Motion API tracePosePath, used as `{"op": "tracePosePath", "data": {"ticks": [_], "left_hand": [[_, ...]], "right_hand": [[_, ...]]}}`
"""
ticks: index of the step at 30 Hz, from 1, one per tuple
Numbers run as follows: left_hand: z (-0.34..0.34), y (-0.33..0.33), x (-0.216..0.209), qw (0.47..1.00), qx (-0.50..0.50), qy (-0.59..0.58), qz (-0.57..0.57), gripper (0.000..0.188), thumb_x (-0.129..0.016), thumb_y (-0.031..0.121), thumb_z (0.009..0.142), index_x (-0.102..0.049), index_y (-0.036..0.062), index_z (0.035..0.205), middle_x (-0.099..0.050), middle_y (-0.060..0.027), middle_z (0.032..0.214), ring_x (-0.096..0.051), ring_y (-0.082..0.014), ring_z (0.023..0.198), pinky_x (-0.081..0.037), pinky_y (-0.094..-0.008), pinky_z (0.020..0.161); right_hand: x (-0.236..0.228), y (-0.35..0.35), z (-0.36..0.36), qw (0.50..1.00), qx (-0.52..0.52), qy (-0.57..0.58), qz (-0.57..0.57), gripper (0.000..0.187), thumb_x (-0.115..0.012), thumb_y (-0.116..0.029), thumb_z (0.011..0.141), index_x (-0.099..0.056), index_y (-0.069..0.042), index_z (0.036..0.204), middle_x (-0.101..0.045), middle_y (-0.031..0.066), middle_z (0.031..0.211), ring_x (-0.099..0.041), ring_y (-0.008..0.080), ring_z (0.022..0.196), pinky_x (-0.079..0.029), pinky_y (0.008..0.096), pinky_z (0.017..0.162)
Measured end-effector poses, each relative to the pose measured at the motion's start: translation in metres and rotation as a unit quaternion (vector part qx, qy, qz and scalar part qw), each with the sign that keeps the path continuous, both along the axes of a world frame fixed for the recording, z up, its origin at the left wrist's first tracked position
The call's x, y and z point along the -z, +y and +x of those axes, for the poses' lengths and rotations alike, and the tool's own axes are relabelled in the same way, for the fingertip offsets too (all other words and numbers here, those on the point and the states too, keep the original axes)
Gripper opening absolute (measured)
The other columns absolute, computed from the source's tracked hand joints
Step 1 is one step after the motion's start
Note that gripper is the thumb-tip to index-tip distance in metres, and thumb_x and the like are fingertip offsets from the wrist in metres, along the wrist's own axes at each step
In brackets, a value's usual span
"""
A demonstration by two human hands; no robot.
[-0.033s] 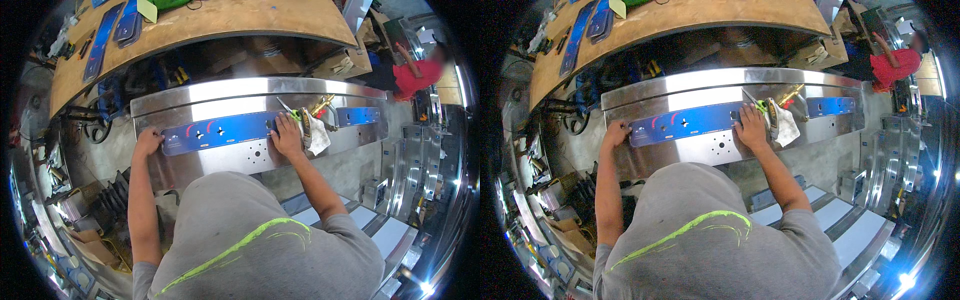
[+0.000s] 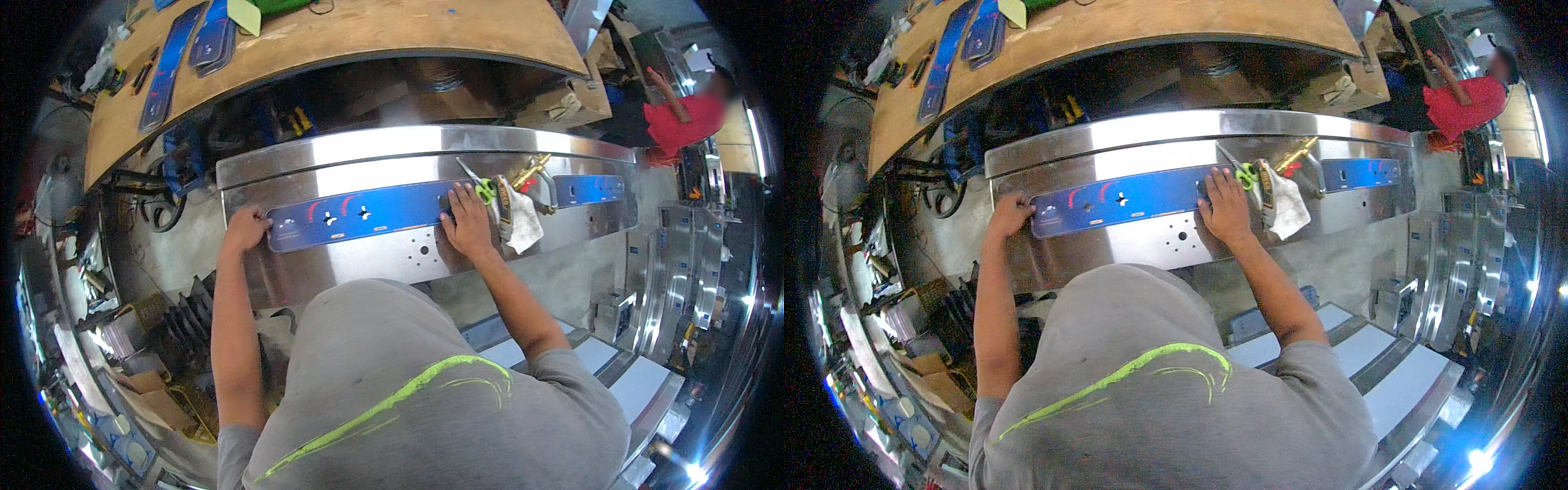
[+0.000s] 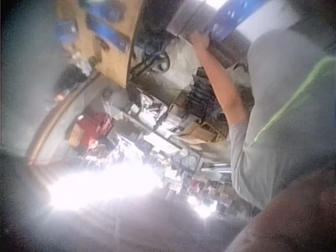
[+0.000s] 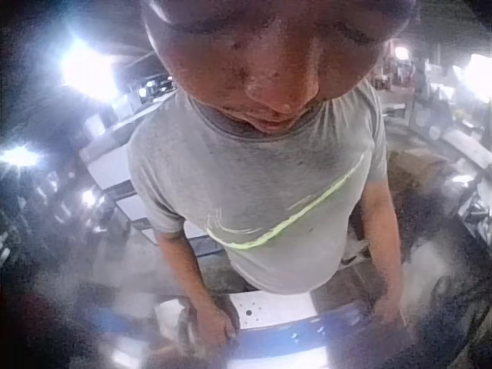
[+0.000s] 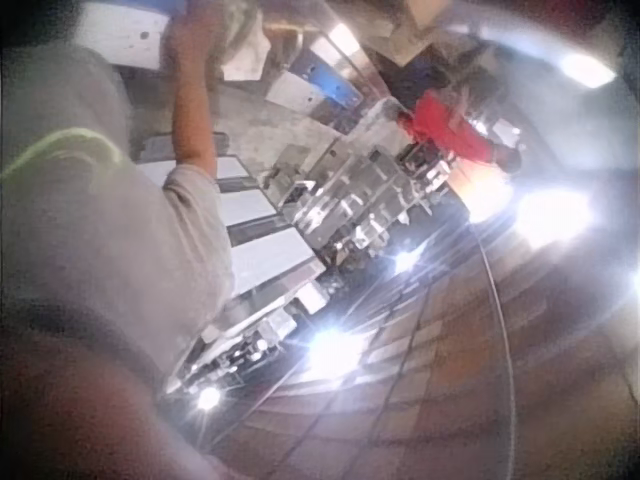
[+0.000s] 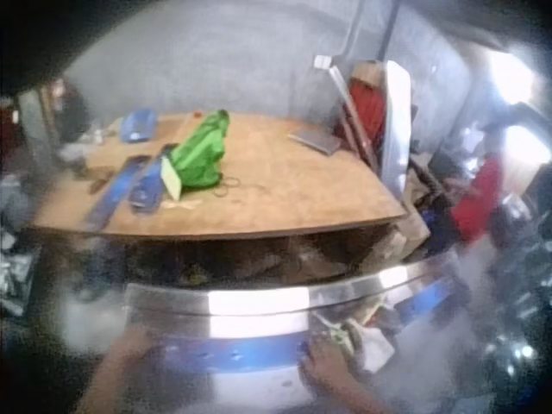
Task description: The person positions a blue control panel on a stainless steel workbench and uses a utility knife to cut around its perimeter and internal cutouts. The person holds the panel steady with one hand while cutting with the other.
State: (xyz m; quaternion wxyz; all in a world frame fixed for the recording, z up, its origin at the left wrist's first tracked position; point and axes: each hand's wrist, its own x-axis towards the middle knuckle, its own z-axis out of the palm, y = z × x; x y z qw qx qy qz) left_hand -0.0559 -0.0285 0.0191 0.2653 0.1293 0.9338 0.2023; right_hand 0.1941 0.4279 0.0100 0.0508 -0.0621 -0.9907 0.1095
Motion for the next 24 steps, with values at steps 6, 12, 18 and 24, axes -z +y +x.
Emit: {"op": "tracePosePath", "data": {"ticks": [6,12,18,24], "left_hand": [[-0.004,0.000,0.005,0.999,-0.019,-0.039,-0.011,0.029,-0.081,0.029,0.082,-0.073,0.0036,0.095,-0.073,-0.0193,0.093,-0.070,-0.0366,0.089,-0.053,-0.0449,0.081],[-0.004,-0.002,0.010,0.998,-0.037,-0.039,0.014,0.027,-0.081,0.026,0.082,-0.073,0.0035,0.094,-0.074,-0.0174,0.090,-0.070,-0.0336,0.085,-0.053,-0.0429,0.078],[-0.003,-0.002,0.010,0.998,-0.052,-0.041,0.021,0.027,-0.081,0.025,0.082,-0.074,0.0023,0.094,-0.073,-0.0167,0.086,-0.071,-0.0306,0.082,-0.054,-0.0414,0.077],[-0.003,-0.001,0.009,0.998,-0.055,-0.034,0.009,0.026,-0.081,0.024,0.082,-0.074,0.0021,0.094,-0.074,-0.0168,0.086,-0.071,-0.0301,0.082,-0.054,-0.0412,0.077]], "right_hand": [[0.021,-0.046,-0.012,1.000,-0.013,0.007,-0.025,0.065,-0.061,-0.044,0.095,-0.049,-0.013,0.151,-0.036,0.0226,0.160,-0.033,0.0462,0.147,-0.026,0.0612,0.118],[0.027,-0.048,-0.012,1.000,0.017,-0.024,0.000,0.066,-0.057,-0.052,0.096,-0.049,-0.018,0.152,-0.035,0.0205,0.162,-0.031,0.0451,0.148,-0.021,0.0631,0.119],[0.026,-0.047,-0.011,0.999,0.009,-0.032,0.008,0.065,-0.057,-0.052,0.096,-0.050,-0.021,0.152,-0.036,0.0196,0.162,-0.031,0.0438,0.149,-0.020,0.0625,0.119],[0.027,-0.046,-0.011,0.998,0.013,-0.059,0.027,0.065,-0.053,-0.059,0.097,-0.050,-0.026,0.153,-0.034,0.0174,0.163,-0.027,0.0436,0.151,-0.018,0.0678,0.117]]}}
